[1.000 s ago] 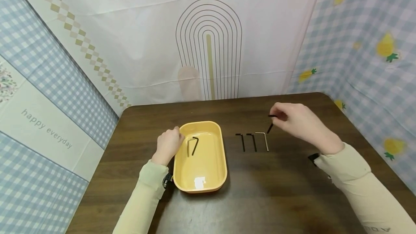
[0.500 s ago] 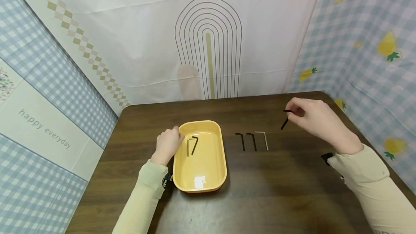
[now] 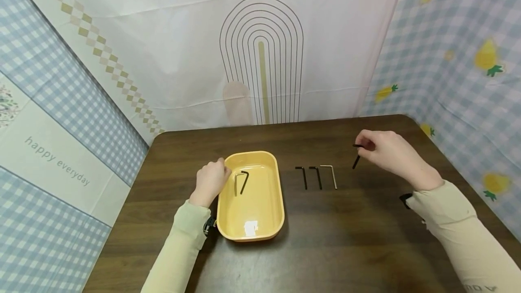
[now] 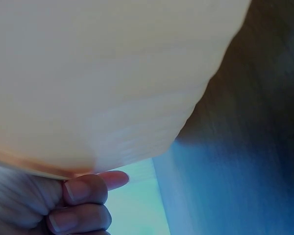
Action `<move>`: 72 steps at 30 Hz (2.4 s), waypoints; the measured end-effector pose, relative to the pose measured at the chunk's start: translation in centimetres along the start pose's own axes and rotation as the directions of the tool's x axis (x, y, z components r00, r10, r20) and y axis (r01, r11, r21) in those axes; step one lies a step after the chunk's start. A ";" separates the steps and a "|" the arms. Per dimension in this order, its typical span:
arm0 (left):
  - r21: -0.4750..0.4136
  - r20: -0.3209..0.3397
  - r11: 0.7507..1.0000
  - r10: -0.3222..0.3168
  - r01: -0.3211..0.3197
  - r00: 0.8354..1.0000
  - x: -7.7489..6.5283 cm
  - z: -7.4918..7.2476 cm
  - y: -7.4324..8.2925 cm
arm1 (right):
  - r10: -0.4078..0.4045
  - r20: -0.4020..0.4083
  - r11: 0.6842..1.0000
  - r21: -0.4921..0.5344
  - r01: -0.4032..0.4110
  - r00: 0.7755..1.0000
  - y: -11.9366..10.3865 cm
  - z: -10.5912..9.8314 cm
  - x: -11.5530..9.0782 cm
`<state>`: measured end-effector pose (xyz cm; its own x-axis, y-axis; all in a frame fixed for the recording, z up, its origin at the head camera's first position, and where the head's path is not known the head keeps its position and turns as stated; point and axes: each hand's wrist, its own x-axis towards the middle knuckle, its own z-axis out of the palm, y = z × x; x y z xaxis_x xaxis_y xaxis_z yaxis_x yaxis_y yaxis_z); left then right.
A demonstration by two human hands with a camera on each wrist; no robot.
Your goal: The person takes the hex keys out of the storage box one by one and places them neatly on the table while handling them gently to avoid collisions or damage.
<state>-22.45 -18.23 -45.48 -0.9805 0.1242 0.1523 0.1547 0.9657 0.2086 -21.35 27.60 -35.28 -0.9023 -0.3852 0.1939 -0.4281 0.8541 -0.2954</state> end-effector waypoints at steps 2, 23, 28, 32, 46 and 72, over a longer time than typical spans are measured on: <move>-0.003 0.002 1.000 -0.004 0.004 1.000 0.0 0.0 0.0 | 0.008 0.027 1.000 -0.002 -0.007 1.000 0.4 0.6 0.1; -0.023 0.000 1.000 -0.002 0.002 1.000 0.0 0.1 -0.1 | -0.004 0.169 1.000 -0.007 0.005 0.986 2.8 4.8 0.6; -0.021 0.006 1.000 -0.008 0.008 1.000 0.0 0.1 -0.1 | -0.003 0.179 1.000 -0.008 0.005 0.984 3.1 5.4 0.8; -0.015 0.008 1.000 -0.008 0.008 1.000 0.0 0.1 -0.1 | -0.006 0.182 1.000 -0.009 0.007 0.983 3.2 5.7 0.9; -0.012 -0.015 1.000 0.009 -0.009 1.000 0.1 0.0 -0.1 | 0.015 0.179 1.000 0.002 -0.016 0.984 3.7 6.4 1.9; -0.014 0.005 1.000 -0.014 0.014 1.000 0.2 0.1 -0.1 | 0.058 0.263 0.996 0.053 -0.074 0.963 4.3 8.5 3.2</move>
<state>-22.68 -18.32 -45.59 -0.9832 0.1118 0.1445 0.1426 0.9641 0.2240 -26.47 27.05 -43.90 -0.9073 -0.4136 -0.0760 -0.3622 0.8605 -0.3583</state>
